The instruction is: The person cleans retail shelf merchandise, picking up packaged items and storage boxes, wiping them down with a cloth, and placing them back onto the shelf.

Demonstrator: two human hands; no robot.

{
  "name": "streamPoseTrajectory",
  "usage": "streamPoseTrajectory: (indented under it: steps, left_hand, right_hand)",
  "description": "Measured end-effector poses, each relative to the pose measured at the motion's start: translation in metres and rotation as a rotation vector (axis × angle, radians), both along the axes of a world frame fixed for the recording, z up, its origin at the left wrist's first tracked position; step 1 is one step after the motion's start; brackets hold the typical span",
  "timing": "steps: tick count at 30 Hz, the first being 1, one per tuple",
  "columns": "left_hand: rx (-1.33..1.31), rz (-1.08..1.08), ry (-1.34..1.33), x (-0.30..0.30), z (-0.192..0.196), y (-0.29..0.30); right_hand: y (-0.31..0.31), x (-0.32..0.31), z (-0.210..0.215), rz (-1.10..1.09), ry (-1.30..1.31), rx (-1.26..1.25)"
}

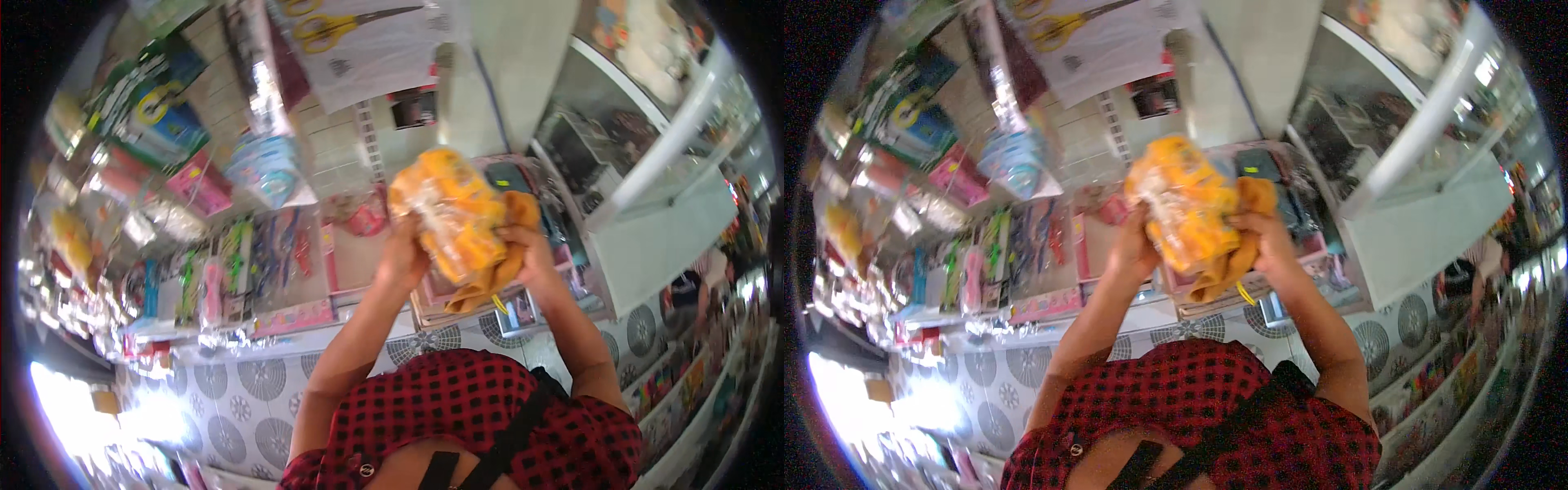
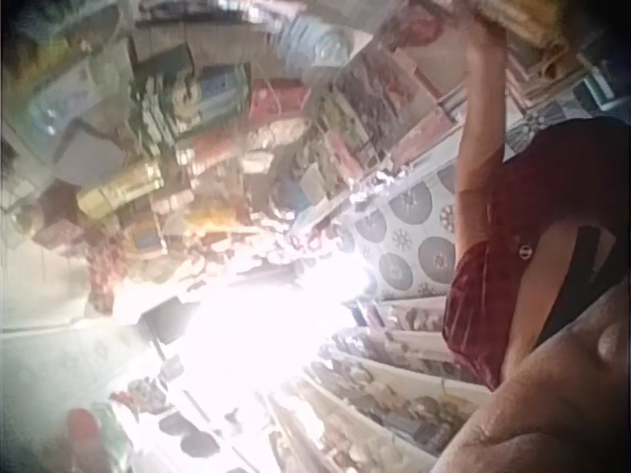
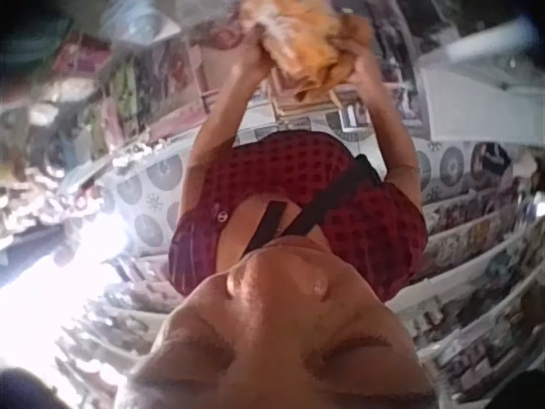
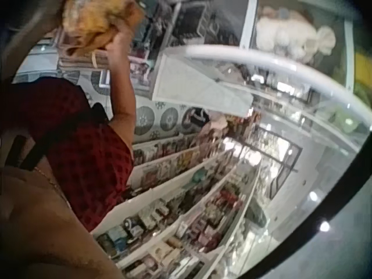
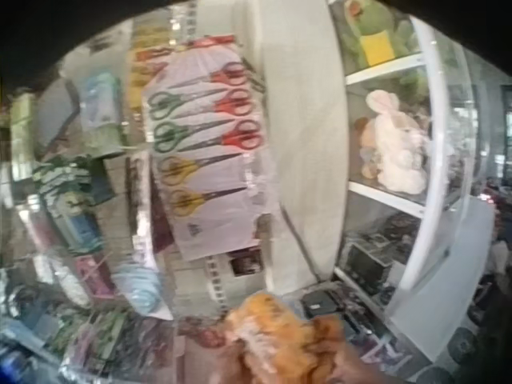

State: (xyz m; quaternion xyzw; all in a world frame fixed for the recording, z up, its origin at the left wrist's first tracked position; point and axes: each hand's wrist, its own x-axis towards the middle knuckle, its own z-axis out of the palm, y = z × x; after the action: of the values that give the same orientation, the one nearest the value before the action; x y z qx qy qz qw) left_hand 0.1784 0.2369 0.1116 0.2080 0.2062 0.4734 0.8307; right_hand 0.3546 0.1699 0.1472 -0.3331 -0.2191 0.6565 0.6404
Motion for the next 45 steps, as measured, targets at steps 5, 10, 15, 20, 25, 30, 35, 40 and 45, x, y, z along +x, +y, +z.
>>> streamPoseTrajectory:
  steps: [5, 10, 15, 20, 25, 30, 35, 40, 45]
  left_hand:
    - [-0.040, -0.130, 0.121, 0.017, 0.017, -0.004]
    - [-0.129, -0.047, 0.154, 0.040, -0.009, 0.007]
    - [-0.088, -0.028, 0.043, 0.059, -0.012, 0.016]
    - [0.008, -0.228, 0.005, 0.052, -0.013, 0.024]
    - [0.074, -0.285, 0.336, 0.009, -0.001, 0.036]
    - [0.411, 0.257, 1.127, -0.048, -0.103, 0.104]
    - [0.540, 0.436, 1.742, -0.067, -0.128, 0.125]
    - [0.453, 0.528, 1.582, -0.081, -0.154, 0.143]
    - [0.121, 0.508, 1.718, -0.061, -0.106, 0.135]
  right_hand:
    - [0.023, 0.044, -0.021, -0.181, -0.094, 0.032]
    - [0.024, 0.038, -0.006, -0.472, -0.523, 0.265]
    - [0.007, 0.038, 0.021, -0.730, -0.799, 0.339]
    - [-0.013, 0.030, 0.040, -0.845, -1.228, 0.463]
    - [0.010, 0.019, 0.021, -0.526, -1.603, 0.466]
    - [0.031, 0.016, -0.007, -0.127, -1.819, 0.065]
    - [0.038, 0.022, -0.018, -0.152, -2.101, 0.110]
    - [0.042, 0.008, -0.024, -0.081, -2.125, 0.121]
    - [0.038, 0.008, -0.021, -0.034, -2.118, 0.013]
